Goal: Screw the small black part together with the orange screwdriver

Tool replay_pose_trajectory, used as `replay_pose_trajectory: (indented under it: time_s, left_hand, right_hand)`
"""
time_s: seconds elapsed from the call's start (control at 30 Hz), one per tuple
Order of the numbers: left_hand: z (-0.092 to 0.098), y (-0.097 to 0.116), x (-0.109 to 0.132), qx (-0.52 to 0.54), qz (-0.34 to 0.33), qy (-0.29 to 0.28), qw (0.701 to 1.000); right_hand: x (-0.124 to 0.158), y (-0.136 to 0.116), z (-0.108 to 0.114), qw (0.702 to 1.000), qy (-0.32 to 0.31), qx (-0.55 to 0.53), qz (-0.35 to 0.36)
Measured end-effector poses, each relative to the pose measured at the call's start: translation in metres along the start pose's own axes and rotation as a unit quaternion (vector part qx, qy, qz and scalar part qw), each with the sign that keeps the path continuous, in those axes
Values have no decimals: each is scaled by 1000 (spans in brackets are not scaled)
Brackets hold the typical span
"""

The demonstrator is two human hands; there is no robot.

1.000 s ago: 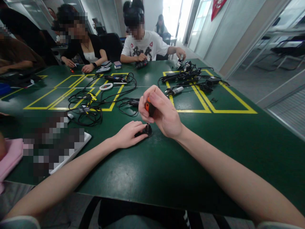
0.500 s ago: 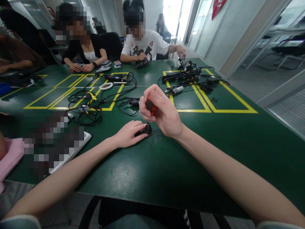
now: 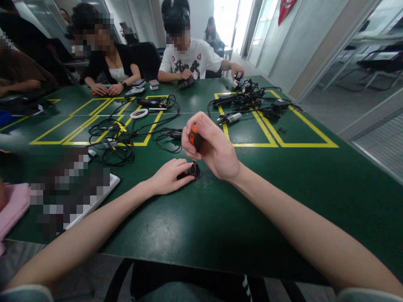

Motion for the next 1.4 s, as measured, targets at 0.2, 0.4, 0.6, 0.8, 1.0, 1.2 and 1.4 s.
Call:
replay_pose_trajectory:
  time_s: [0.2,0.4,0.6,0.8,1.0,1.2,1.4]
  left_hand:
    - [0,-1,0,1,1,4,1000]
    - [0,0,1,6,-1,1,1000]
    - [0,-1,0,10,0,2,1000]
    - [1,-1,0,14,4,2,1000]
    - [0,-1,0,11,3,4,1000]
    - [1,-1,0,16,4,2,1000]
    - [1,-1,0,21,3,2,1000]
  right_hand:
    - [-1,1,-2,1000,-14,17,-14]
    - [2,2,-1,1000,-9,-6,-9]
    - [-2,1,-4,1000,-21,-4,-13]
    - [2,2,-1,999,-20,-22,-16]
    - [-1,1,-1,1000,-22,0,-5]
    - [-1,2,-2,999,-33,-18,-12]
    - [2,3,0,1000,-16,-15,-9]
Point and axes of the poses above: each hand's wrist, its own x-axis away from the middle knuckle, its own z-axis out of the back of the hand, y = z × x, the point moved 7 cm from there along -x, towards the middle knuckle, and after that the axes turned 14 degrees about z, right-handed, at the moved point
